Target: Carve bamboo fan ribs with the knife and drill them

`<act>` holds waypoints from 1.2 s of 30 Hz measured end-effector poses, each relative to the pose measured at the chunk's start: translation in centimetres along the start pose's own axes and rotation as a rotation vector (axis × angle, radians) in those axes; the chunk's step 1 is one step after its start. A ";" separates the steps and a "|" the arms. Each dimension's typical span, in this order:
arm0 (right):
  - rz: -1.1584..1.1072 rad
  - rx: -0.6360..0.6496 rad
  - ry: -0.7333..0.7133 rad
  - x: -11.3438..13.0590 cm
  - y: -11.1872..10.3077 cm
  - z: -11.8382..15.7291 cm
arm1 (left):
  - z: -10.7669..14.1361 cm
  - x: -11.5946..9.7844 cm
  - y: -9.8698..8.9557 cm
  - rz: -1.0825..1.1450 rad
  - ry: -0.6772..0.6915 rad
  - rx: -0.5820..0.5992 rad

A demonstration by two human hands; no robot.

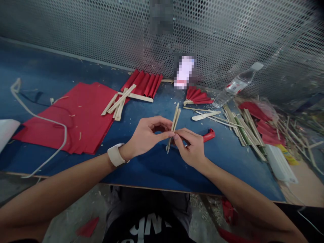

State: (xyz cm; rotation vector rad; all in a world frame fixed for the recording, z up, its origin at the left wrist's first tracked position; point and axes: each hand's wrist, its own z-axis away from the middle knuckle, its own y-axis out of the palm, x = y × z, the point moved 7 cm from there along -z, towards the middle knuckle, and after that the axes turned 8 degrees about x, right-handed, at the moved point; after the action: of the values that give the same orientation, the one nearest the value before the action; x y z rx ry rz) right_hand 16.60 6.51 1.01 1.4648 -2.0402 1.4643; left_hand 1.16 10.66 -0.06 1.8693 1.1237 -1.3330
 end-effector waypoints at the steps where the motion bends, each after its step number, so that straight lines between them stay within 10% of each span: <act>1: -0.001 0.002 0.004 0.0 0.0 0.0 | 0.0 0.0 0.0 -0.012 -0.001 -0.012; 36: -0.168 0.060 -0.035 -1.4 0.3 -0.2 | 0.0 0.1 -0.3 0.004 0.026 -0.010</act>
State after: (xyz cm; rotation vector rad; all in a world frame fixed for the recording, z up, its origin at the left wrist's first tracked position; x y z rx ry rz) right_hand 16.94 7.49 0.01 1.6519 -1.8553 1.4537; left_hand 0.89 10.87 -0.16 1.8859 1.1378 -1.3016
